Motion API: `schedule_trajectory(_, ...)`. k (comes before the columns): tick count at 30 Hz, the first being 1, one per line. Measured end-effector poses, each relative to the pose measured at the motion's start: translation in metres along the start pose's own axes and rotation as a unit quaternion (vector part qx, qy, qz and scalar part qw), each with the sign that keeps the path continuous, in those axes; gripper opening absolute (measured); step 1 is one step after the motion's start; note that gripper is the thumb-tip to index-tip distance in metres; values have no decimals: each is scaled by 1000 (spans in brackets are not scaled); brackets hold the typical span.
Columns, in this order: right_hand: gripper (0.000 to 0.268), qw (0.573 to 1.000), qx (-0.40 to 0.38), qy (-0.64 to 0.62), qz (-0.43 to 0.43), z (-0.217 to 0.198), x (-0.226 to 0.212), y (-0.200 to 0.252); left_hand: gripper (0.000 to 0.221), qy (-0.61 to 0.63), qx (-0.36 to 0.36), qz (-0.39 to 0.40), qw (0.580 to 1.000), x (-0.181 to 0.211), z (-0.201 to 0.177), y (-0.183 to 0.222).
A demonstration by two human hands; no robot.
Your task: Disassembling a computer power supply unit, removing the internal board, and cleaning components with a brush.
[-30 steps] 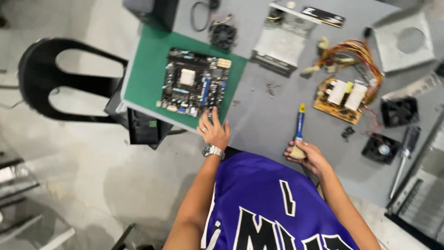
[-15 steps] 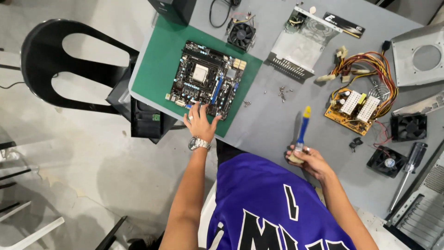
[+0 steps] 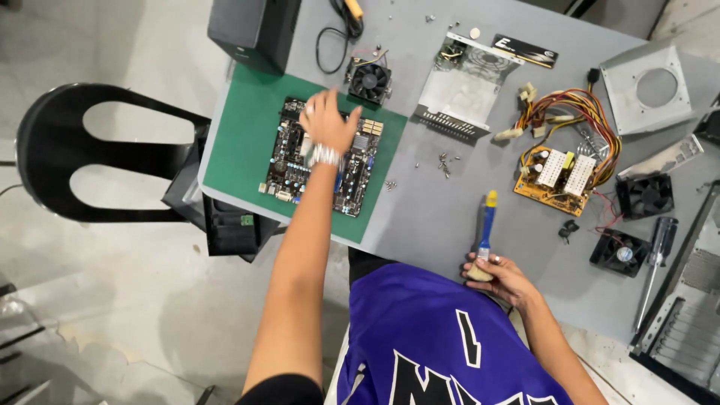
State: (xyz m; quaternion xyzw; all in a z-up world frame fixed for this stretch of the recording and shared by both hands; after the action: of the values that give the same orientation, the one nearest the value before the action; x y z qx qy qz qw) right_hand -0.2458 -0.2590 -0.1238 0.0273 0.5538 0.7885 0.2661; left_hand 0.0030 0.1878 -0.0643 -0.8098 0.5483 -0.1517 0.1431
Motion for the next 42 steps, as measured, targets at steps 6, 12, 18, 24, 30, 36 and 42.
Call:
schedule_trajectory(6, 37, 999, 42, 1, -5, -5, 8, 14, 124, 45, -322, -22, 945, 40, 33, -39)
schedule_trajectory(12, 37, 998, 65, 1, -17, -26, 11, 7, 140, 52, -330, 36, 942, 60, 96, -43)
schedule_trajectory(18, 58, 988, 81, 75, -105, -64, 4, -18, 99, 106, -181, 28, 977, 44, 80, -50)
schedule_trajectory(24, 57, 994, 38, 29, -103, -49, -15, 3, 99, 66, -148, 35, 986, 36, 30, -51)
schedule_trajectory(30, 62, 994, 34, 47, -89, -40, -22, 17, 118, 49, -244, -36, 968, 17, 80, -35)
schedule_trajectory(36, 50, 886, 190, 371, -201, -81, -24, 6, 134, 22, -179, -49, 982, 49, 14, -32)
schedule_trajectory(42, 50, 831, 192, 458, -252, -71, -63, 33, 82, 131, 44, 54, 989, 131, -128, 30)
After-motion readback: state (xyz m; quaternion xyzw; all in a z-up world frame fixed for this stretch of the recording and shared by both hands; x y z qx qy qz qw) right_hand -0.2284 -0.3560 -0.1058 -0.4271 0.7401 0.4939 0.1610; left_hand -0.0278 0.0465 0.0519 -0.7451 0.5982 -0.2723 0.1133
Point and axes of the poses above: each hand's wrist, its own y-axis away from the middle knuckle, its own z-axis out of the palm, x = y × z, the point moved 8 cm from there along -y, towards the middle knuckle, and after that the axes turned 15 degrees about -y, right-handed, at the moved point
